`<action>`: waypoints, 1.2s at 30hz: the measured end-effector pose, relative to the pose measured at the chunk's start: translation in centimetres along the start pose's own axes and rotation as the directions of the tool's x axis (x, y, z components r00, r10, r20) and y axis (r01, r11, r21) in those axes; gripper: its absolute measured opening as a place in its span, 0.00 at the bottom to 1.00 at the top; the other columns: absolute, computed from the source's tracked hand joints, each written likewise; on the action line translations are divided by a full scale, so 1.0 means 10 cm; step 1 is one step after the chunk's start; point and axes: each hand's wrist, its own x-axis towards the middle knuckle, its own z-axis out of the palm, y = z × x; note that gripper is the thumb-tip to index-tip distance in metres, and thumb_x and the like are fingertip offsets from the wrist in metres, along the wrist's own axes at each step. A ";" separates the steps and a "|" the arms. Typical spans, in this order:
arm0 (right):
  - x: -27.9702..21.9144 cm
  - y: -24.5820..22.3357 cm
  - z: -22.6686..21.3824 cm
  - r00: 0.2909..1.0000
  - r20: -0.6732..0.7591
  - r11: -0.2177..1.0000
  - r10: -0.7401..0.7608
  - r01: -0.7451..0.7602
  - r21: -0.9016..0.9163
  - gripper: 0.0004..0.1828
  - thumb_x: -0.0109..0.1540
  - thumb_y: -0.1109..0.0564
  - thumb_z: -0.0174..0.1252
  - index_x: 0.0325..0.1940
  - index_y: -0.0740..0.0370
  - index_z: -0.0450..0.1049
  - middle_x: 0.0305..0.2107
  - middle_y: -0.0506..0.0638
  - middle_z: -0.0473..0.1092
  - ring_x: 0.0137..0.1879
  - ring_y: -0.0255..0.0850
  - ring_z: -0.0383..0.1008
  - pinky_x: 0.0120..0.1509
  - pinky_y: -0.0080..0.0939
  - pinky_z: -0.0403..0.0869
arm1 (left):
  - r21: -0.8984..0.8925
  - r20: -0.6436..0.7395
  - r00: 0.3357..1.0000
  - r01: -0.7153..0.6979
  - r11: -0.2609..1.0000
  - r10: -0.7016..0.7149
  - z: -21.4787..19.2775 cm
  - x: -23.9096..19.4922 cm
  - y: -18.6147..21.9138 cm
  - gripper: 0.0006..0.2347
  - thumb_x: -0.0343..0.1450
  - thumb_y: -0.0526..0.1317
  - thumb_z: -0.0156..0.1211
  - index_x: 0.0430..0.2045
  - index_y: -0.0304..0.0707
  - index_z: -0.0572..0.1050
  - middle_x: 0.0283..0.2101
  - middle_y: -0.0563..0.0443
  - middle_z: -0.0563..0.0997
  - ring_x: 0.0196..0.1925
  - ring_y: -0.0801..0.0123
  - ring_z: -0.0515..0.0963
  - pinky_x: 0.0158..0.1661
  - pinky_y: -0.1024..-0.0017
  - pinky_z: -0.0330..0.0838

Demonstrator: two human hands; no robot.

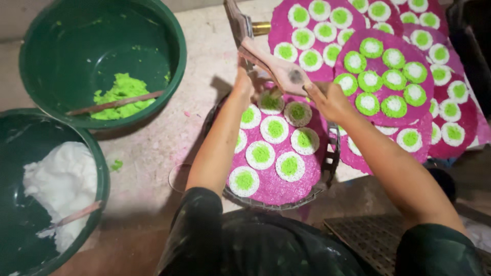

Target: The person prepares traditional sweets by scooping white and green dough into a metal mold, pressing it into shapes onto pink paper circles, and then arranging the finished pieces on a table next to a large pot.

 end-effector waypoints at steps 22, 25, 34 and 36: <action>-1.17 1.04 0.76 0.875 -0.428 0.700 0.225 0.160 0.696 0.35 0.72 0.27 0.37 0.32 0.60 0.65 0.18 0.42 0.59 0.21 0.31 0.58 0.23 0.34 0.56 | 0.920 0.366 0.730 -0.378 -0.105 0.577 0.21 -0.84 -0.28 0.05 0.71 0.41 0.61 0.37 0.48 0.82 0.43 0.51 0.84 0.48 0.55 0.81 0.47 0.57 0.75; -1.44 1.14 0.76 0.859 -0.452 0.672 0.241 0.188 0.716 0.37 0.70 0.25 0.36 0.37 0.61 0.69 0.20 0.43 0.62 0.22 0.31 0.61 0.25 0.33 0.58 | 0.875 0.408 0.681 -0.482 -0.048 0.608 0.14 -0.90 -0.36 0.12 0.69 0.34 0.56 0.42 0.49 0.84 0.53 0.51 0.80 0.57 0.56 0.74 0.57 0.60 0.71; -1.79 1.39 0.59 0.815 -0.499 0.564 0.294 0.274 0.779 0.37 0.72 0.25 0.37 0.40 0.62 0.65 0.22 0.47 0.63 0.25 0.35 0.62 0.27 0.34 0.59 | 0.913 0.408 0.683 -0.306 -0.269 0.606 0.11 -1.15 -0.54 0.20 0.62 0.31 0.58 0.49 0.48 0.82 0.63 0.47 0.71 0.65 0.49 0.65 0.60 0.51 0.66; -1.81 1.43 0.57 0.821 -0.482 0.507 0.306 0.288 0.813 0.36 0.71 0.26 0.38 0.42 0.62 0.66 0.22 0.47 0.62 0.24 0.36 0.62 0.26 0.35 0.60 | 0.918 0.396 0.706 -0.280 -0.282 0.587 0.17 -1.15 -0.58 0.20 0.62 0.32 0.59 0.50 0.49 0.81 0.63 0.47 0.71 0.66 0.48 0.64 0.59 0.49 0.65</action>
